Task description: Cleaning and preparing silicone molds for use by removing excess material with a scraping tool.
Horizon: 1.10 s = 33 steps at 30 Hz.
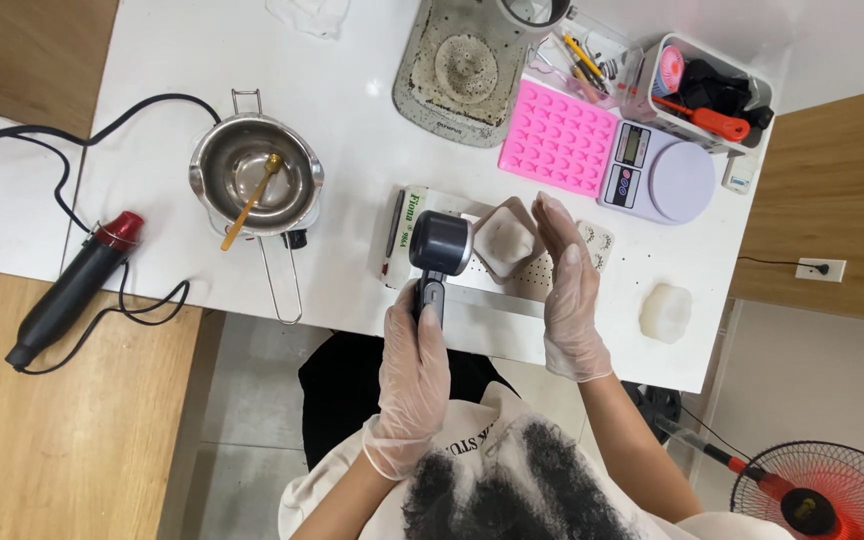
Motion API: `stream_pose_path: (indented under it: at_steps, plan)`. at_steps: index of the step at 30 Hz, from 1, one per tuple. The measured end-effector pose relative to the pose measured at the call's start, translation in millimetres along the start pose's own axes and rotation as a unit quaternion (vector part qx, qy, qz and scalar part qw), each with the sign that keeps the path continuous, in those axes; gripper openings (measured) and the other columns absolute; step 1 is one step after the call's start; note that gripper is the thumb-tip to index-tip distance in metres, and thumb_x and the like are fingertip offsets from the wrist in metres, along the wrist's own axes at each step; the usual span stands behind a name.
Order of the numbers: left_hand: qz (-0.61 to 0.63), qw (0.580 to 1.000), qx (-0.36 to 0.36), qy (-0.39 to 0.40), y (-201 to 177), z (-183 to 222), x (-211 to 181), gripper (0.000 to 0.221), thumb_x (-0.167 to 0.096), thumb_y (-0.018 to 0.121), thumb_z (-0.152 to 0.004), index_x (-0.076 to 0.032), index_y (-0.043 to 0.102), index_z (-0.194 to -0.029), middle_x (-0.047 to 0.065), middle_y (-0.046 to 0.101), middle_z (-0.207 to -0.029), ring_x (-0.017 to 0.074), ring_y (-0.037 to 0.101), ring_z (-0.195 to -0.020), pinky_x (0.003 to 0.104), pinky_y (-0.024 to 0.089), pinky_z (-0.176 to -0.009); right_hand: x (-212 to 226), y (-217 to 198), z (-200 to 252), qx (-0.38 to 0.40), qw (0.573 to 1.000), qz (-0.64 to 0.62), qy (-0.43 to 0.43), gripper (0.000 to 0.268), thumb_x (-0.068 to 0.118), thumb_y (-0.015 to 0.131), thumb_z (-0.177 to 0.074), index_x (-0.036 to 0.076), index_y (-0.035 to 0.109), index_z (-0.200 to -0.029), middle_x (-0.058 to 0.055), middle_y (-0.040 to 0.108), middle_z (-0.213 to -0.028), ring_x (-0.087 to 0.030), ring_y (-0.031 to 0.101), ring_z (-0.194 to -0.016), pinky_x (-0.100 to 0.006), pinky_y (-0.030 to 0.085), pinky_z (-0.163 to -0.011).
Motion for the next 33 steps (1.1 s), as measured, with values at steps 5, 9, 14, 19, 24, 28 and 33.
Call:
stream_pose_path:
  at_steps: [5, 9, 14, 19, 24, 28, 33]
  plan:
    - [0.000, 0.999, -0.020, 0.026, 1.6, -3.3, 6.8, 0.043, -0.024, 0.046, -0.108, 0.003, 0.048, -0.141, 0.020, 0.061, -0.127, 0.0292, 0.062, -0.113, 0.037, 0.048, -0.101, 3.6, -0.6, 0.7, 0.018, 1.000, -0.009, 0.010, 0.068, 0.050, 0.030, -0.112, -0.003, 0.039, -0.155, -0.019, 0.045, -0.159, -0.030, 0.044, -0.150, -0.043, 0.033, -0.127]
    - [-0.012, 0.998, -0.045, 0.046, -1.0, -7.3, -0.6, 0.041, -0.026, 0.047, -0.109, 0.002, 0.052, -0.137, 0.020, 0.063, -0.125, 0.0285, 0.064, -0.112, 0.037, 0.050, -0.100, 6.6, 3.1, 5.0, 0.051, 0.998, -0.019, 0.010, 0.068, 0.048, 0.029, -0.112, -0.003, 0.037, -0.156, -0.019, 0.046, -0.159, -0.030, 0.043, -0.151, -0.042, 0.032, -0.127]
    - [-0.011, 0.999, -0.046, 0.020, -3.3, -12.3, 0.2, 0.042, -0.027, 0.046, -0.108, 0.003, 0.051, -0.136, 0.022, 0.062, -0.123, 0.0302, 0.063, -0.108, 0.038, 0.050, -0.097, -14.2, -6.6, 11.6, 0.045, 0.999, -0.004, -0.023, 0.065, 0.046, 0.030, -0.113, -0.003, 0.038, -0.156, -0.020, 0.045, -0.159, -0.030, 0.043, -0.150, -0.042, 0.033, -0.127]
    - [-0.046, 0.996, -0.058, 0.055, -3.6, -14.4, 6.9, 0.041, -0.027, 0.046, -0.108, 0.004, 0.053, -0.135, 0.023, 0.063, -0.124, 0.0319, 0.063, -0.110, 0.039, 0.049, -0.098, -22.7, -12.3, 11.5, 0.037, 0.998, 0.024, -0.036, 0.062, 0.043, 0.030, -0.114, -0.003, 0.040, -0.155, -0.019, 0.047, -0.159, -0.030, 0.045, -0.149, -0.041, 0.033, -0.127]
    - [-0.083, 0.993, -0.050, 0.065, -3.7, -14.5, 2.3, 0.042, -0.028, 0.047, -0.108, 0.004, 0.053, -0.134, 0.023, 0.062, -0.124, 0.0325, 0.063, -0.111, 0.040, 0.049, -0.098, -20.7, -11.1, 11.3, 0.036, 0.999, -0.009, -0.032, 0.063, 0.044, 0.032, -0.113, -0.003, 0.039, -0.154, -0.019, 0.045, -0.158, -0.030, 0.043, -0.150, -0.041, 0.032, -0.127]
    - [-0.057, 0.996, -0.034, 0.065, -7.1, -14.9, 0.8, 0.043, -0.030, 0.047, -0.108, 0.003, 0.055, -0.133, 0.021, 0.064, -0.123, 0.0304, 0.064, -0.111, 0.039, 0.050, -0.098, -18.8, -9.7, 12.5, 0.021, 1.000, 0.008, 0.000, 0.063, 0.044, 0.032, -0.112, -0.002, 0.041, -0.154, -0.019, 0.049, -0.156, -0.029, 0.045, -0.148, -0.041, 0.032, -0.125]
    - [-0.061, 0.997, -0.034, 0.042, -12.2, -17.0, 9.0, 0.044, -0.032, 0.045, -0.108, 0.001, 0.054, -0.137, 0.018, 0.063, -0.124, 0.0264, 0.062, -0.108, 0.037, 0.048, -0.099, -17.5, -13.3, 13.5, 0.004, 1.000, -0.010, 0.002, 0.060, 0.041, 0.033, -0.112, -0.001, 0.041, -0.154, -0.018, 0.048, -0.158, -0.028, 0.044, -0.149, -0.039, 0.033, -0.126]
Point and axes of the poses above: each hand's wrist, its own z-axis away from the middle knuckle, its own y-axis out of the palm, x = y × z, the point moved 5 cm from there along -z, towards the middle knuckle
